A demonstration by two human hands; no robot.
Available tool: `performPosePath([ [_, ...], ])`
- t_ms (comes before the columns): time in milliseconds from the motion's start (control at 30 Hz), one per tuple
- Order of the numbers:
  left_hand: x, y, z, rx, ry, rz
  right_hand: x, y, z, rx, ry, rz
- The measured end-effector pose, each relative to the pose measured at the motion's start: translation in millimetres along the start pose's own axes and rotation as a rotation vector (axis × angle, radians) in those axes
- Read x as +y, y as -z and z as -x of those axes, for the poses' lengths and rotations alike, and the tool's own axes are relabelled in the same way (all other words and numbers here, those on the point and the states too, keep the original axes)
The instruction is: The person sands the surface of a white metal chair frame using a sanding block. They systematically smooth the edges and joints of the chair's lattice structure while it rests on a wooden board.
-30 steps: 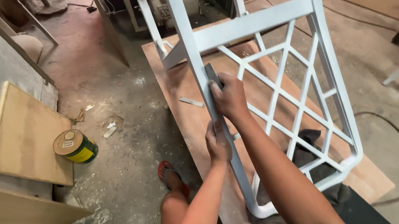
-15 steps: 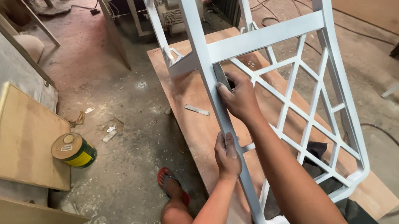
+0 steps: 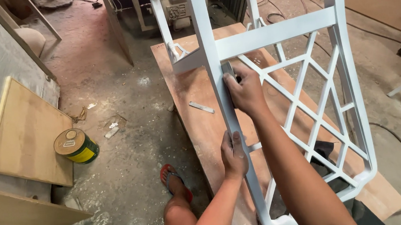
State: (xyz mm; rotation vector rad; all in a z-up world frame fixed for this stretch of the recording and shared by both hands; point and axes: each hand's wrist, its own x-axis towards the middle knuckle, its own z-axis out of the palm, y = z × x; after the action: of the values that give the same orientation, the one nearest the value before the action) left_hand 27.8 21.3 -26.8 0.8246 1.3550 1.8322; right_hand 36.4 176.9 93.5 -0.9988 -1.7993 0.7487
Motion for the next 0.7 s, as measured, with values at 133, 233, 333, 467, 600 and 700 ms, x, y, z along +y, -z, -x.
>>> performPosePath([
  [133,2.2,0.9,1.6,-0.006,0.013,-0.008,0.6,-0.8,-4.3,0.005,0.008,0.033],
  [233,8.1,-1.1,5.2,0.005,0.047,0.000,-24.5,1.8,-4.0,0.017,0.045,0.030],
  [333,7.9,-1.6,2.0,0.020,0.011,-0.032,-43.2,18.8,32.7,-0.050,0.058,0.098],
  [467,12.3,-2.4,2.6,0.064,-0.059,-0.113,-39.6,50.3,127.5,-0.137,-0.153,0.198],
  [600,13.7,-6.1,7.0,0.096,-0.140,-0.165,-6.8,80.9,233.7,-0.192,-0.350,0.159],
  [700,21.9,-6.4,9.9,0.058,-0.188,-0.112,15.5,101.0,297.7,-0.229,-0.352,0.088],
])
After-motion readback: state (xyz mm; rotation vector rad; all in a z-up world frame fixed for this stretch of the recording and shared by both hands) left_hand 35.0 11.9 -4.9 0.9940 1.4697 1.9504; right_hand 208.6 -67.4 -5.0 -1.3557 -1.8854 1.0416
